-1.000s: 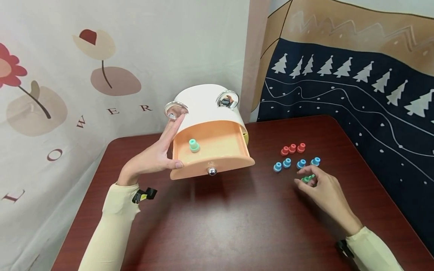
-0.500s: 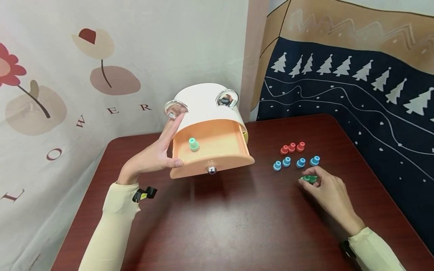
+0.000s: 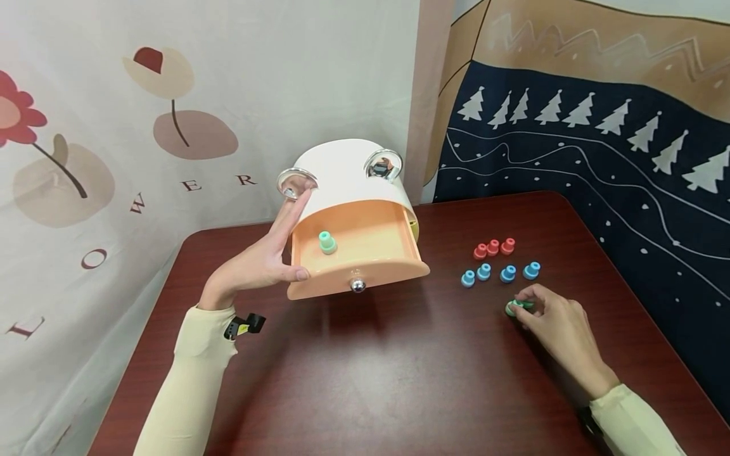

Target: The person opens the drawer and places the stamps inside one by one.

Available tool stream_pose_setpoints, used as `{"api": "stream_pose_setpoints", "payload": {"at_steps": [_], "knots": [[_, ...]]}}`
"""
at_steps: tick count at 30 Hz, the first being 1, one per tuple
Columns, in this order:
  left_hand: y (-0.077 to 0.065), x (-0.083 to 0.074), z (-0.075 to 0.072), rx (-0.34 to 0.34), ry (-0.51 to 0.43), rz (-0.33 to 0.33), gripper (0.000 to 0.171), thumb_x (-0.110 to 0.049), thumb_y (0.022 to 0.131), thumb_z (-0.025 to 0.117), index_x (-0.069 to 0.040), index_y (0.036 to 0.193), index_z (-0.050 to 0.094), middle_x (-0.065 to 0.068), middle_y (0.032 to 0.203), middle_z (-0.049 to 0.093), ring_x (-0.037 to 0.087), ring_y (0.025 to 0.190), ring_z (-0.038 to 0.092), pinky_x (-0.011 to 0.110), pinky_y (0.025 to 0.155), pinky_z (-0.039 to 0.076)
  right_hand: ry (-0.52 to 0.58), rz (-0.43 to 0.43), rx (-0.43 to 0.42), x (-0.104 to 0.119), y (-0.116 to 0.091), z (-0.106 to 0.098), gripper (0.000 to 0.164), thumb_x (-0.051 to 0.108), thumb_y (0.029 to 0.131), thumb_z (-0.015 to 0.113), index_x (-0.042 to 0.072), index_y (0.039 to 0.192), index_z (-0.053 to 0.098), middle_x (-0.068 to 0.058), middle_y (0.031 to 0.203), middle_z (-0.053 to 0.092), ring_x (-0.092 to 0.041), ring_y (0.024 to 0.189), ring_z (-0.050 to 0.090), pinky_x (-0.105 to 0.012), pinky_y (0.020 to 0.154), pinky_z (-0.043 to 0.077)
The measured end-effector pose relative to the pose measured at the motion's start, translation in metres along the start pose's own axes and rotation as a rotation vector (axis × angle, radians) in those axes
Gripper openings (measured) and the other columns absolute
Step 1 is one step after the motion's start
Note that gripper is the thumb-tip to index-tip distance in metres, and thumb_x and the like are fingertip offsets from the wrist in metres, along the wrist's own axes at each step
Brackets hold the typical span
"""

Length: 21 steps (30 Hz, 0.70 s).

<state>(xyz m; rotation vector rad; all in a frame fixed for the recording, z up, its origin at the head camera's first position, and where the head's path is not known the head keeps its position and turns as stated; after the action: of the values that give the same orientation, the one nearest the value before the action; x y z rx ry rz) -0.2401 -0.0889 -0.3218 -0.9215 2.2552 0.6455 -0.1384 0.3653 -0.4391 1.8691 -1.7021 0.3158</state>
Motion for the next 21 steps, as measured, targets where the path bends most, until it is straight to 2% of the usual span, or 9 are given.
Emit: {"api": "stream_pose_setpoints", "payload": {"at_steps": [8, 14, 21], "knots": [[0.0002, -0.0007, -0.0007, -0.002, -0.004, 0.0, 0.139, -0.096, 0.077, 0.066, -0.031, 0.177, -0.005, -0.011, 0.18, -0.007, 0.011, 0.163, -0.016, 0.063, 0.128, 0.013, 0.001, 0.008, 0.03, 0.0012, -0.0024, 0.0027, 0.015, 0.012, 0.093, 0.089, 0.015, 0.101, 0.076, 0.013, 0.065, 0.063, -0.004, 0.055, 0.056, -0.028, 0.053, 0.041], [-0.0017, 0.003, 0.0003, 0.008, -0.005, -0.034, 0.137, -0.097, 0.077, 0.066, -0.036, 0.176, -0.007, -0.016, 0.18, -0.008, 0.013, 0.162, -0.019, 0.066, 0.128, 0.008, 0.012, -0.012, 0.04, 0.0035, -0.0036, 0.0047, 0.02, 0.008, 0.09, 0.09, 0.016, 0.101, 0.076, 0.013, 0.066, 0.062, -0.004, 0.056, 0.053, -0.029, 0.05, 0.04], [-0.0026, -0.0002, 0.0009, 0.012, -0.01, -0.024, 0.135, -0.093, 0.079, 0.068, -0.037, 0.176, -0.007, -0.018, 0.18, -0.007, 0.013, 0.162, -0.022, 0.066, 0.128, 0.004, 0.03, -0.008, 0.003, 0.007, -0.0033, 0.0015, 0.017, 0.013, 0.091, 0.091, 0.018, 0.101, 0.078, 0.011, 0.062, 0.055, -0.006, 0.054, 0.049, -0.029, 0.048, 0.035]]}}
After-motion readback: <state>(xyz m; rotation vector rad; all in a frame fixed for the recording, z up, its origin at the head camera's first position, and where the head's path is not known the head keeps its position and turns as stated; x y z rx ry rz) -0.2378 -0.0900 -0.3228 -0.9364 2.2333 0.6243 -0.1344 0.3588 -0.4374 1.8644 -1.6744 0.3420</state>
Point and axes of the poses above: each hand's wrist, its own y-axis towards the middle knuckle, its own z-axis out of the palm, x = y × z, the point moved 8 cm from there along y, towards the middle knuckle
